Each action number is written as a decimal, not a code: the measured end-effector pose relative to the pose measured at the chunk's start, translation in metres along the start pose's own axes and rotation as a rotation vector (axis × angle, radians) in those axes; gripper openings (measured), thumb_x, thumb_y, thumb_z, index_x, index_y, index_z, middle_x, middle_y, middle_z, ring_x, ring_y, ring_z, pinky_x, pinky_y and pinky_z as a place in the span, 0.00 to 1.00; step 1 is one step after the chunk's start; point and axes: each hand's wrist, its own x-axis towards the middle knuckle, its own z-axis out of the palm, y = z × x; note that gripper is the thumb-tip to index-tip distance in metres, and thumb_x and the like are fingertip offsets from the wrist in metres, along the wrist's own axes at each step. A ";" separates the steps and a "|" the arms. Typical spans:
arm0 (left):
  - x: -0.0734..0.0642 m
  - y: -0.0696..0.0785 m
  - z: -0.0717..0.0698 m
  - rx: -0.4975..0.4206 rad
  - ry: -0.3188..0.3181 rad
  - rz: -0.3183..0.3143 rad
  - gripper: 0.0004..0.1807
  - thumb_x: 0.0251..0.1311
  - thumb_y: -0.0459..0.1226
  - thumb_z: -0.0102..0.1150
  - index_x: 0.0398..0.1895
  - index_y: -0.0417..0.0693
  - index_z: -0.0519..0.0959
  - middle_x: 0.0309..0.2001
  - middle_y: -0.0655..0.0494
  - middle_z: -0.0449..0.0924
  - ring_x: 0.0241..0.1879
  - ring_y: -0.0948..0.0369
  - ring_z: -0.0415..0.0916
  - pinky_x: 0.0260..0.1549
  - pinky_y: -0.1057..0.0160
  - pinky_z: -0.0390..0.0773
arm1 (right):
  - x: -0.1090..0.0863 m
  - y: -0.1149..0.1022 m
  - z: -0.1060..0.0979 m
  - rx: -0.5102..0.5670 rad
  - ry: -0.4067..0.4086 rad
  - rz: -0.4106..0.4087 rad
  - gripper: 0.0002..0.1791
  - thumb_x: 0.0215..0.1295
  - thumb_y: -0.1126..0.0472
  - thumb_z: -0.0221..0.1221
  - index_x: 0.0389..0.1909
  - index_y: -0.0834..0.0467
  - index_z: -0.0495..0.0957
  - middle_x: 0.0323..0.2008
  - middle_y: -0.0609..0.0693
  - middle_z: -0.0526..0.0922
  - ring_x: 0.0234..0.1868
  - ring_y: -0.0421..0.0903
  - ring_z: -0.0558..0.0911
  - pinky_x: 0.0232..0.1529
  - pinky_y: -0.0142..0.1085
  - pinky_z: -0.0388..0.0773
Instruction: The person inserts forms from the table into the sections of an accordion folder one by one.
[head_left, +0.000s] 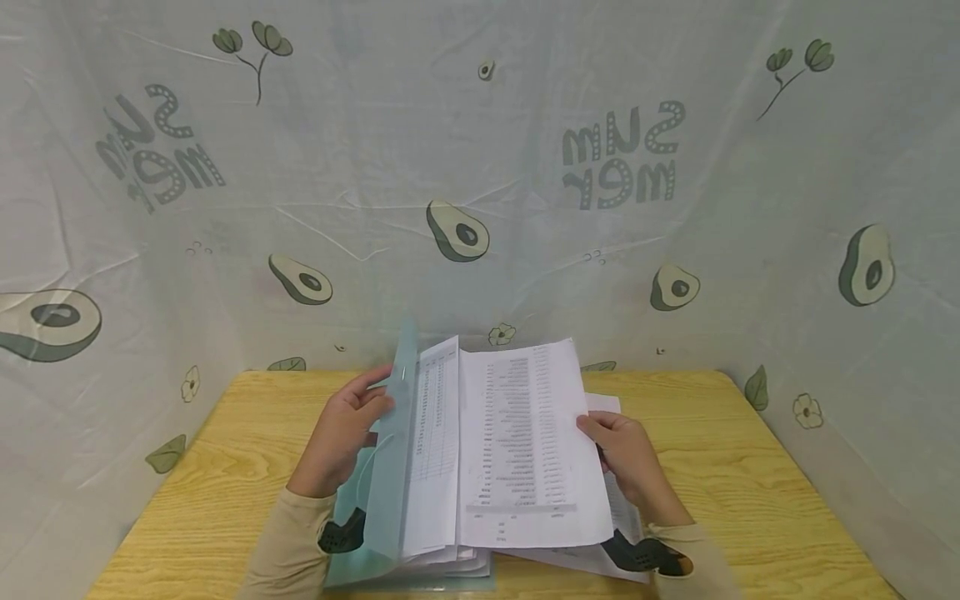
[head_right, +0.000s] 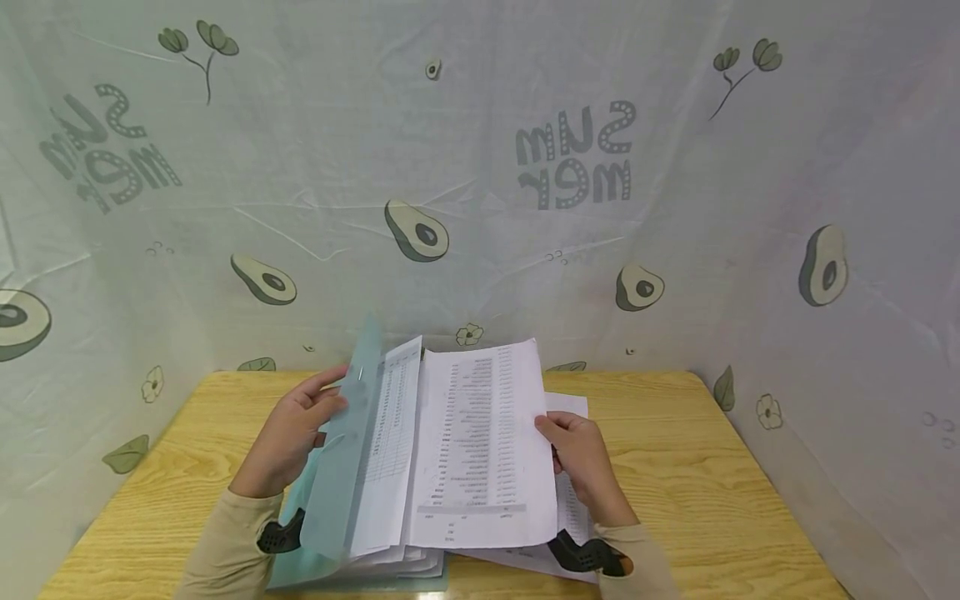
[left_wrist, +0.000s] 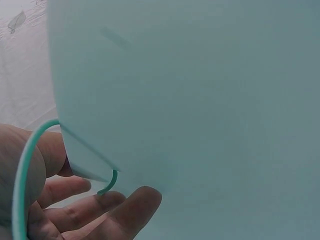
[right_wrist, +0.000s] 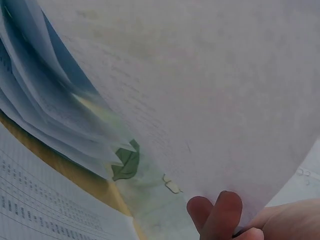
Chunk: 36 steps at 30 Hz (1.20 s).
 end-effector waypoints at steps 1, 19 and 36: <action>0.000 0.000 0.000 -0.002 0.002 -0.003 0.27 0.74 0.33 0.53 0.75 0.52 0.69 0.65 0.42 0.78 0.54 0.51 0.79 0.40 0.55 0.82 | 0.000 0.000 0.002 -0.002 -0.001 0.002 0.21 0.76 0.56 0.60 0.59 0.68 0.80 0.36 0.55 0.87 0.23 0.44 0.78 0.20 0.31 0.71; 0.000 0.001 0.003 0.006 -0.012 -0.004 0.27 0.73 0.33 0.54 0.74 0.51 0.70 0.65 0.42 0.78 0.54 0.50 0.78 0.39 0.55 0.82 | -0.005 0.005 0.032 -0.001 -0.064 -0.012 0.15 0.75 0.58 0.60 0.52 0.65 0.84 0.28 0.53 0.84 0.18 0.42 0.72 0.19 0.30 0.68; 0.000 -0.001 0.004 -0.004 -0.029 0.003 0.27 0.73 0.33 0.54 0.74 0.51 0.70 0.65 0.41 0.78 0.54 0.49 0.80 0.41 0.53 0.84 | -0.005 -0.015 0.012 0.006 -0.203 -0.009 0.20 0.75 0.58 0.60 0.57 0.70 0.79 0.32 0.54 0.86 0.19 0.41 0.73 0.20 0.28 0.72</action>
